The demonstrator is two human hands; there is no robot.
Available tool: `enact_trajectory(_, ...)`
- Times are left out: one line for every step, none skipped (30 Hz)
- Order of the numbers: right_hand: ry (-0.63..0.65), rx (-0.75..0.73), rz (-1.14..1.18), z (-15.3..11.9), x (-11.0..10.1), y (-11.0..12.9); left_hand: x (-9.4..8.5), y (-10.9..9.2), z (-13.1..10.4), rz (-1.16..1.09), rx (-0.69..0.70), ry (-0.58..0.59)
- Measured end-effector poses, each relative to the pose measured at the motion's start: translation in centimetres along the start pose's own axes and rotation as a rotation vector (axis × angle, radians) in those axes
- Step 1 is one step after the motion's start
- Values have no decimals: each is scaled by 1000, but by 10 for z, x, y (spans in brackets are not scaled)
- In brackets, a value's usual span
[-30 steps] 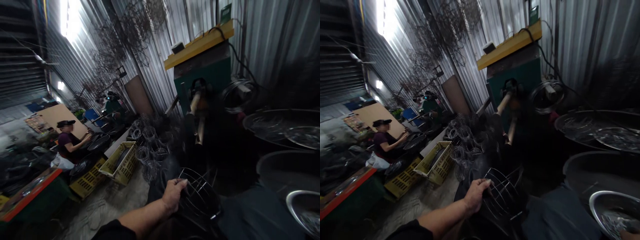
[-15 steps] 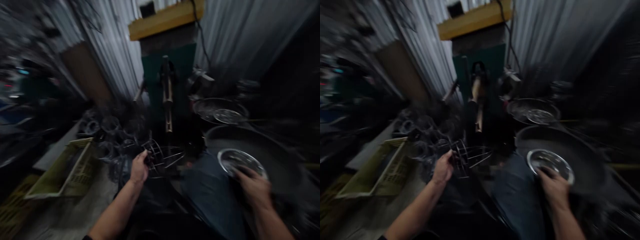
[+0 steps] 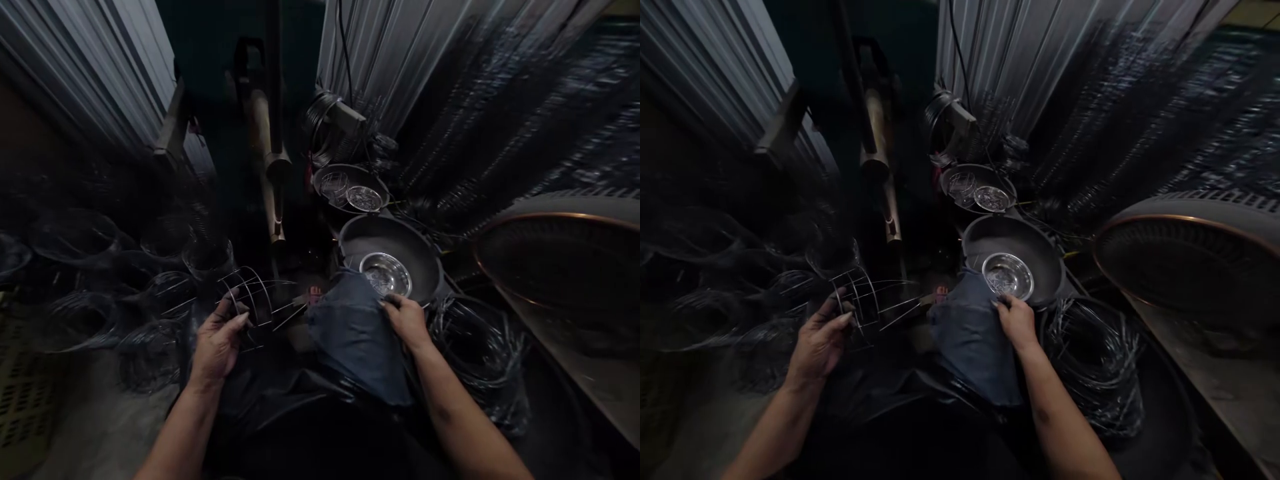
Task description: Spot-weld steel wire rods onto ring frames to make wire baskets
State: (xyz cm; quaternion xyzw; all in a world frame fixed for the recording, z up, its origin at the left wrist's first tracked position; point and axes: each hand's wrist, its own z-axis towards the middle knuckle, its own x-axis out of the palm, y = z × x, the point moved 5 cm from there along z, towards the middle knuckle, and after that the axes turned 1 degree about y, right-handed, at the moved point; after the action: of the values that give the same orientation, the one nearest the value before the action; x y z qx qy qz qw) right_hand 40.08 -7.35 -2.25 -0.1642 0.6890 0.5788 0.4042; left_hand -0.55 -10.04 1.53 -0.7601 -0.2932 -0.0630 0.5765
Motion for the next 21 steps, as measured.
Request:
enact_trajectory(25,25,26,-1,0,-2,0,1,0,26,-5,13)
enact_trajectory(57,58,70,-2,0,-4,1,1,1,62,-7,23)
enact_trajectory(91,98,127,-3,0,-5,1,0,2,108,-7,32)
enact_trajectory(117,143,197,-5,0,-6,2,-2,4,159,-5,28)
enact_trajectory(131,190,274,-7,-1,-5,2,-4,6,205,1,8)
enact_trajectory(135,230,354,-9,-1,-2,2,-7,9,239,12,-27)
enact_trajectory(147,257,434,-11,-1,5,2,-11,12,257,27,-65)
enact_trajectory(176,272,511,-13,2,15,3,-15,15,259,46,-101)
enact_trajectory(227,277,584,-15,7,28,4,-18,18,248,66,-135)
enact_trajectory(300,274,654,-17,14,44,6,-21,21,231,85,-170)
enact_trajectory(384,267,721,-20,25,62,8,-22,24,214,97,-202)
enact_trajectory(469,268,786,-23,37,81,10,-22,25,196,101,-233)
enact_trajectory(547,267,849,-25,50,100,11,-21,26,179,100,-265)
enact_trajectory(610,270,904,-26,62,118,12,-19,27,162,97,-293)
enact_trajectory(643,290,955,-26,74,134,14,-16,27,145,95,-306)
enact_trajectory(658,313,1012,-26,85,148,15,-13,27,131,96,-308)
enact_trajectory(674,331,1069,-25,94,160,15,-11,27,119,104,-307)
enact_trajectory(686,345,1122,-24,101,170,15,-9,27,113,118,-311)
enact_trajectory(704,351,1170,-24,107,179,14,-9,27,110,138,-323)
enact_trajectory(726,349,1208,-24,110,186,13,-9,27,117,155,-336)
enact_trajectory(749,343,1235,-25,113,190,12,-9,27,130,168,-349)
